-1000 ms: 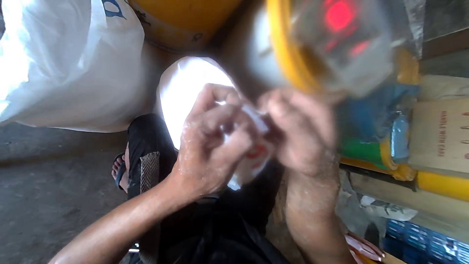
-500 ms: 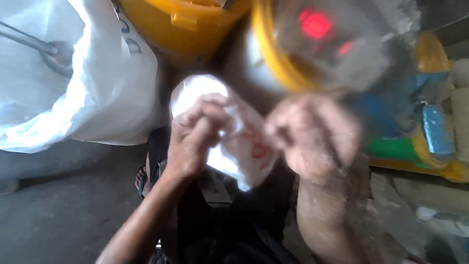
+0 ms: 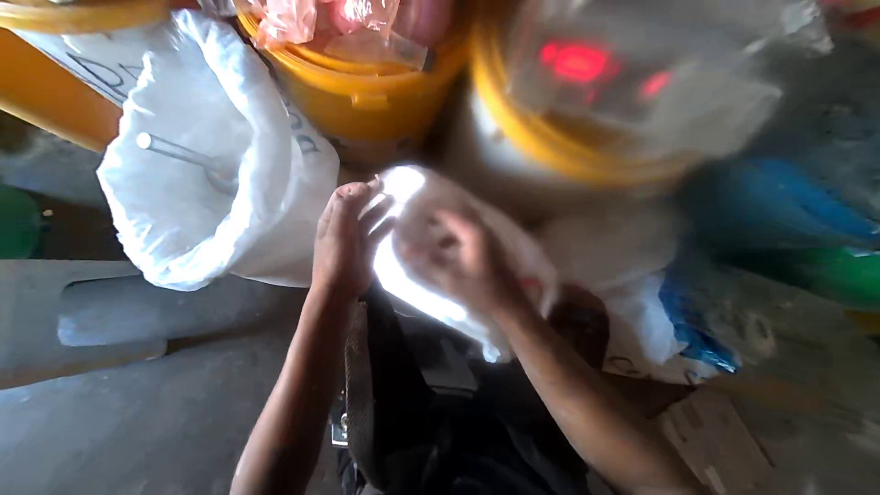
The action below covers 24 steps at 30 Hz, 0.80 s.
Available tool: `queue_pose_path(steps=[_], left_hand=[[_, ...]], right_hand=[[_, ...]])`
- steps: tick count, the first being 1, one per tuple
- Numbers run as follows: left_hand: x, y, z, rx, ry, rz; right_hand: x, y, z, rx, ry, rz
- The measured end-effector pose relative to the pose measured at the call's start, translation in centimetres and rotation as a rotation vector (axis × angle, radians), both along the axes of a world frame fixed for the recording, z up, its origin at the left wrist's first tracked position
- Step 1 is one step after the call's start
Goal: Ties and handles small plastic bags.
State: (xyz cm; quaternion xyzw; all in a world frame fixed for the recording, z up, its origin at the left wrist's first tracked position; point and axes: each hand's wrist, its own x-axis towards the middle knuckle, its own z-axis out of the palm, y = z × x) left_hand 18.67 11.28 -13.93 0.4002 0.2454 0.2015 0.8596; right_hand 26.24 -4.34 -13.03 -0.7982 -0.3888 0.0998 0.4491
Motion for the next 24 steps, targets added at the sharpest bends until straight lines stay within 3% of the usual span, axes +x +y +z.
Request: queue_pose_path(steps=[3, 7, 12, 16, 20, 24], left_hand=[[-1.7, -1.2, -1.1, 0.181, 0.105, -0.095], [-2.5, -3.6, -2.0, 0.201, 0.136, -0.039], [-2.0, -9.2, -4.8, 0.62, -0.027, -0.027], [-2.5, -10.4, -4.4, 0.874, 0.01, -0.097], [-4.2, -10.1, -4.5, 0.977, 0.05, -0.153], [-6.6, -10.0, -4.3, 0.923, 0.113, -0.2]], right_hand=[[0.0, -0.2, -0.7, 0.018, 0.121, 0.069], [1.4, -0.5, -0.9, 0.094, 0.354, -0.012], [3.0, -1.2, -0.9, -0.004, 0.297, -0.013], [3.6, -1.6, -1.7, -0.119, 0.246, -0.057], [2.7, -2.5, -1.4, -0.089, 0.254, -0.175], [2.1, -4.0, -1.6, 0.087, 0.417, -0.204]])
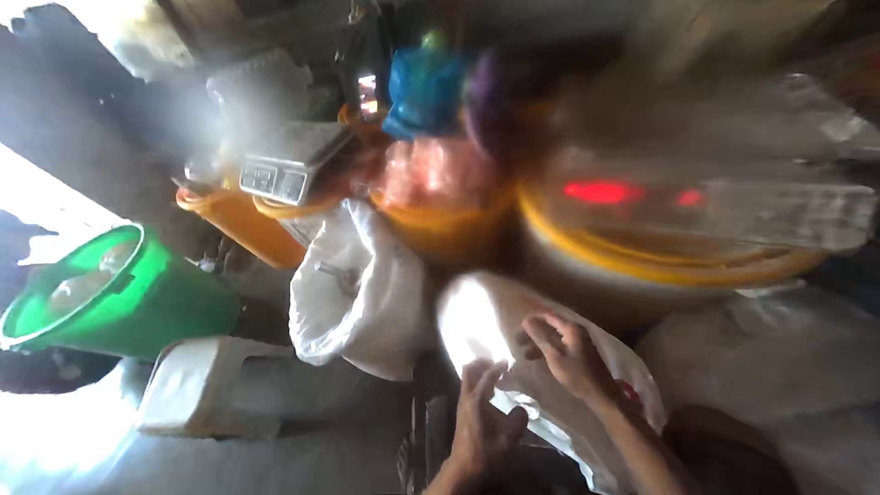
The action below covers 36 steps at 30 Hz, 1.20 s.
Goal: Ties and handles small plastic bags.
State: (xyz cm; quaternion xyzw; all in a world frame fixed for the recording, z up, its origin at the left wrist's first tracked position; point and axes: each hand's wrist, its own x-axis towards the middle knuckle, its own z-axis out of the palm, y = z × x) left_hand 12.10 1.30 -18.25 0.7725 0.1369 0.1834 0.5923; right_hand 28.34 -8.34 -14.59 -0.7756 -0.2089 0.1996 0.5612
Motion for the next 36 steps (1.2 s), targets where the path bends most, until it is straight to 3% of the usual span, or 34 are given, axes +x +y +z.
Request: queue_pose_path(steps=[6, 12, 18, 21, 26, 29, 31, 33, 36], left_hand=[[-1.3, -0.9, 0.4, -0.149, 0.111, -0.008], [0.9, 0.1, 2.4, -0.204, 0.056, 0.077], [3.1, 2.5, 4.2, -0.534, 0.094, 0.238], [3.6, 0.7, 3.4, -0.428, 0.121, 0.175], [3.5, -2.5, 1.2, 0.091, 0.074, -0.022], [3.9, -1.9, 1.1, 0.065, 0.065, -0.107], [4.2, -1.0, 1.8, -0.033, 0.086, -0.034], [5.5, 0.5, 2.6, 0.028, 0.125, 0.05], [9.2, 3.7, 2.9, 0.186, 0.277, -0.017]], right_hand=[[-0.9, -3.1, -1.0, 0.103, 0.15, -0.009], [-0.9, -5.2, -1.2, 0.121, 0.09, 0.028], [-1.0, -4.5, 1.6, 0.114, 0.093, 0.075], [-2.1, -3.2, 1.8, 0.068, 0.077, 0.152], [-2.4, -2.4, 0.6, -0.082, 0.025, 0.178], [-1.6, -4.1, -0.1, -0.099, 0.005, 0.064], [-1.2, -5.0, 0.0, -0.104, -0.006, 0.07], [-1.4, -5.3, -0.1, -0.056, -0.025, 0.075], [-1.3, -4.2, -1.6, 0.012, -0.123, 0.105]])
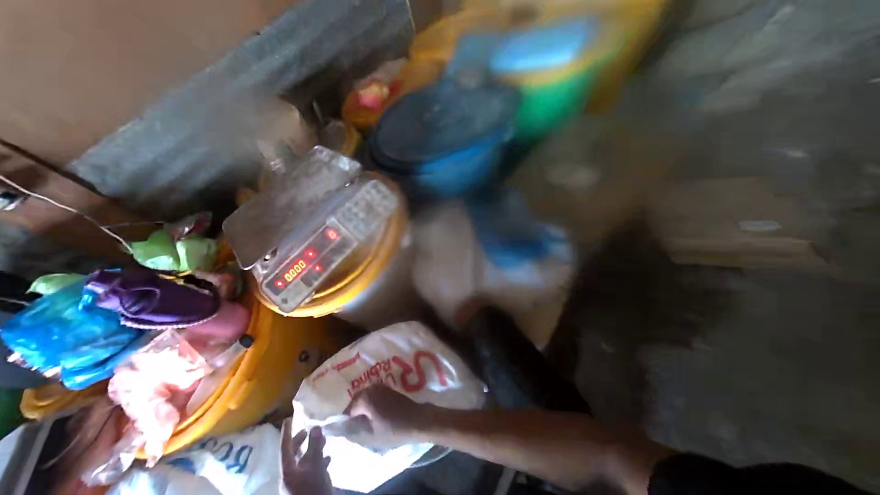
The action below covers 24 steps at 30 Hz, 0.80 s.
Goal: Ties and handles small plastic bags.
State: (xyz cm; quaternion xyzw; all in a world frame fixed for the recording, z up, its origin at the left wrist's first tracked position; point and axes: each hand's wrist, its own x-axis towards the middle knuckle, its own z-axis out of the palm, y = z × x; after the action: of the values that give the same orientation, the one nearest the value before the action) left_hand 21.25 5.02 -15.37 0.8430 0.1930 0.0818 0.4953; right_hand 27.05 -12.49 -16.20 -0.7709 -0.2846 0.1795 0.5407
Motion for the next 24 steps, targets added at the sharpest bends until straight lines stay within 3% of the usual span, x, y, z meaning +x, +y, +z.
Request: queue_pose_path(steps=[3, 7, 13, 17, 24], left_hand=[[2.7, 2.4, 0.2, 0.112, 0.149, -0.143], [4.0, 2.4, 1.5, 0.196, 0.135, -0.113], [2.9, 2.3, 2.6, 0.0, 0.057, -0.005], [2.6, 1.7, 3.4, -0.185, 0.179, -0.033], [2.6, -0.1, 3.7, -0.348, 0.249, 0.083]], right_hand=[[0.1, 0.6, 0.3, -0.059, -0.048, 0.066], [-0.1, 0.1, 1.7, -0.104, -0.026, 0.035], [0.4, 0.3, 1.5, -0.091, 0.015, -0.033], [-0.7, 1.3, 1.0, 0.004, -0.062, -0.126], [-1.9, 2.1, 0.9, -0.132, -0.105, 0.043]])
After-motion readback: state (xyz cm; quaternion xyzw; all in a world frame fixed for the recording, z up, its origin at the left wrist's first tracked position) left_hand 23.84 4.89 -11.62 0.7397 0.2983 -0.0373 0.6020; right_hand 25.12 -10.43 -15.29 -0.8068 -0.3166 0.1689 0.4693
